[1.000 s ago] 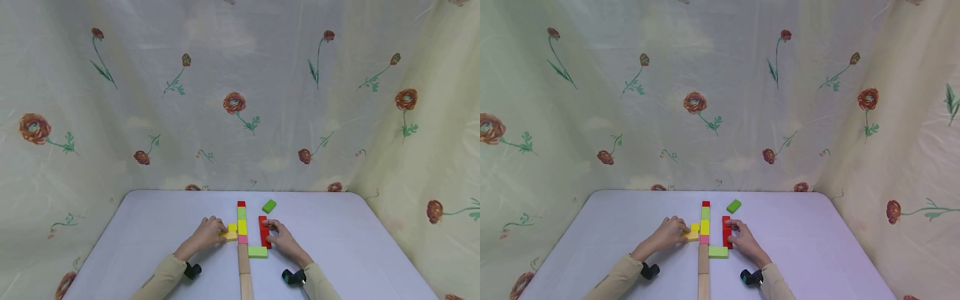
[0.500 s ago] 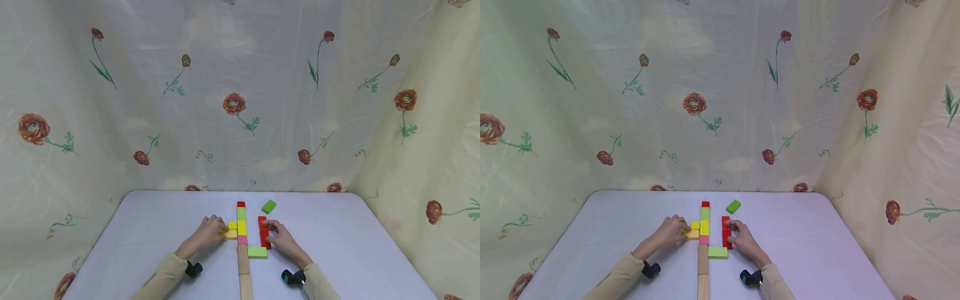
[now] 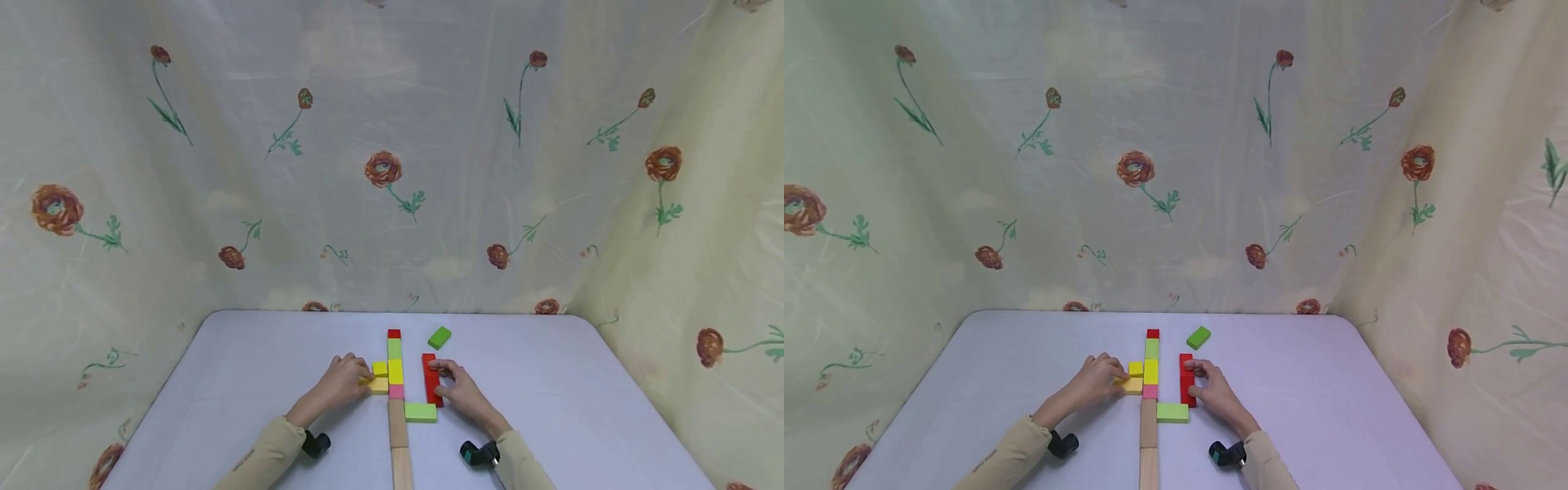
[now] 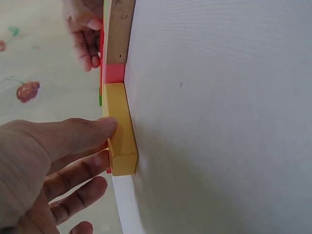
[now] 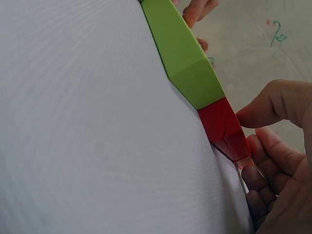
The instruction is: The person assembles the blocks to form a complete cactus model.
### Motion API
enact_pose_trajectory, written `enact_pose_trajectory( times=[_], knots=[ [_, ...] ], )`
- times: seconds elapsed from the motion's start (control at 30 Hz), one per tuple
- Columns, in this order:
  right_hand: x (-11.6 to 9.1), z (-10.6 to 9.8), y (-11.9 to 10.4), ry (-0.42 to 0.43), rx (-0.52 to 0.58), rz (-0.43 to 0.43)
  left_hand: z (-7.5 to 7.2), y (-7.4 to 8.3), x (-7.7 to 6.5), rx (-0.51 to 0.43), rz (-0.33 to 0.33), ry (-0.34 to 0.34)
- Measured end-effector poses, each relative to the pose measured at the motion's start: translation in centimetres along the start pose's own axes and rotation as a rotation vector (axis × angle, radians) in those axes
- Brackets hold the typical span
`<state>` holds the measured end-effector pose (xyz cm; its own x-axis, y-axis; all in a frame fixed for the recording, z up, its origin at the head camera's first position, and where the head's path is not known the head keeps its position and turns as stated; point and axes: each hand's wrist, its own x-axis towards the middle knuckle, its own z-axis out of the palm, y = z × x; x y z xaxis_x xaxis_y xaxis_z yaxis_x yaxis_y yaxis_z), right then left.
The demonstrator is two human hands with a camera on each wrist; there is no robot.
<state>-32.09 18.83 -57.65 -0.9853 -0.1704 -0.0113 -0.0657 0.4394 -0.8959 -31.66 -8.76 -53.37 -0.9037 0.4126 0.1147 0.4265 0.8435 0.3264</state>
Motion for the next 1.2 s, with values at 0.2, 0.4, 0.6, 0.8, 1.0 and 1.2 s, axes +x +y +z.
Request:
enact_pose_trajectory(
  times=[0.2,0.4,0.6,0.8,1.0,1.2],
  knots=[
    [-0.13,-0.06,-0.12,0.006,0.005,0.006,-0.11,0.11,-0.07,-0.003,0.013,-0.001],
    [0.03,-0.10,-0.05,0.009,0.001,0.002,-0.10,0.04,-0.02,0.003,0.028,0.015],
    [0.09,-0.05,0.08,0.009,-0.003,-0.017,-0.05,-0.01,0.13,0.000,0.023,0.030],
    [0.03,0.01,0.09,0.007,-0.006,-0.013,0.14,-0.10,0.39,0.018,0.008,0.046],
    [0.14,-0.04,0.11,0.009,-0.009,0.006,-0.04,0.16,0.42,0.005,-0.004,0.046],
    [0.25,-0.05,0.11,0.008,-0.018,0.011,0.00,-0.04,0.62,0.004,-0.016,0.031]
  ],
)
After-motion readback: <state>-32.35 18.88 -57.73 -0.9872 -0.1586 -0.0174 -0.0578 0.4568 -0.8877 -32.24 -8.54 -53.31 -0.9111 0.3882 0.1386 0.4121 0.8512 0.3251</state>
